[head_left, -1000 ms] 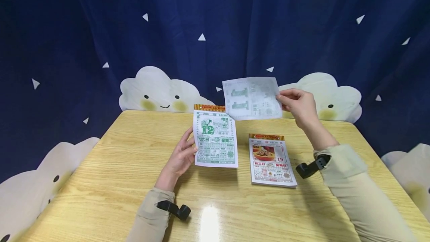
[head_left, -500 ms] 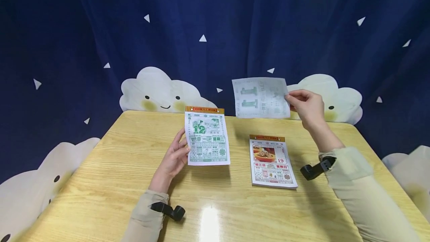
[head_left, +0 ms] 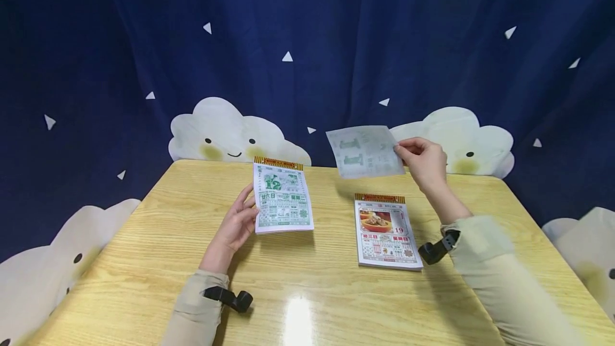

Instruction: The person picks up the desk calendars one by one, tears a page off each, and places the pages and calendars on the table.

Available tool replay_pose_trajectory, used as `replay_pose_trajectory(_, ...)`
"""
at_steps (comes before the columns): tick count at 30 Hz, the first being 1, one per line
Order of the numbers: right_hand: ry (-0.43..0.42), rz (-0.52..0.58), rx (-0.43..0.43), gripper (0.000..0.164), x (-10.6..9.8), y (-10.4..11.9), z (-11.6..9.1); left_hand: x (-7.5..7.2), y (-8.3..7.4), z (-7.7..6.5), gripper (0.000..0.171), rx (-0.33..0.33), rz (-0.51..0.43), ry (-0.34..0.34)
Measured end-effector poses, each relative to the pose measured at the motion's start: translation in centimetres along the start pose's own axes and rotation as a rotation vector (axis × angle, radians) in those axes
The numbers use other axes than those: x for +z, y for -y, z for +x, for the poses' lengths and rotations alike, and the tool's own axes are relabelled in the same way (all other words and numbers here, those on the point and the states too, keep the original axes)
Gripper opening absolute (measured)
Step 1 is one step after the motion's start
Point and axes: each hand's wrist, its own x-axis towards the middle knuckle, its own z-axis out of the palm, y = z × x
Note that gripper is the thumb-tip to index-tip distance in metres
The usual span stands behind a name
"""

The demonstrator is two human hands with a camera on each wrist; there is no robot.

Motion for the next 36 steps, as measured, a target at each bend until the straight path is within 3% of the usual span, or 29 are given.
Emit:
replay_pose_trajectory(8, -0.048, -0.161, -0.124, 0.018, 2.3, -0.8, -0.6, -0.9, 0.1, 0.1, 0.066, -0.082, 0.038, -0.092)
replay_pose_trajectory(15, -0.1, -0.144, -0.247, 0.013, 4.5, -1.0, -1.0, -1.1, 0.0, 0.5, 0.066, -0.147, 0.066, -0.15)
replay_pose_trajectory(21, -0.151, -0.225, -0.499, 0.009, 6.8, -1.7, -1.7, -1.4, -0.2, 0.6, 0.066, -0.194, 0.088, -0.187)
replay_pose_trajectory(26, -0.121, -0.358, -0.665, 0.005, 8.1, -2.1, -2.8, -1.8, -0.4, 0.6, 0.065, -0.219, 0.104, -0.187)
replay_pose_trajectory(31, -0.074, -0.454, -0.804, 0.005, 9.2, -2.5, -3.9, -1.9, -0.9, 0.7, 0.068, -0.248, 0.142, -0.142)
replay_pose_trajectory(36, -0.038, -0.49, -0.861, 0.006, 10.0, -2.7, -5.0, -2.3, -1.3, 1.0, 0.069, -0.291, 0.24, -0.136)
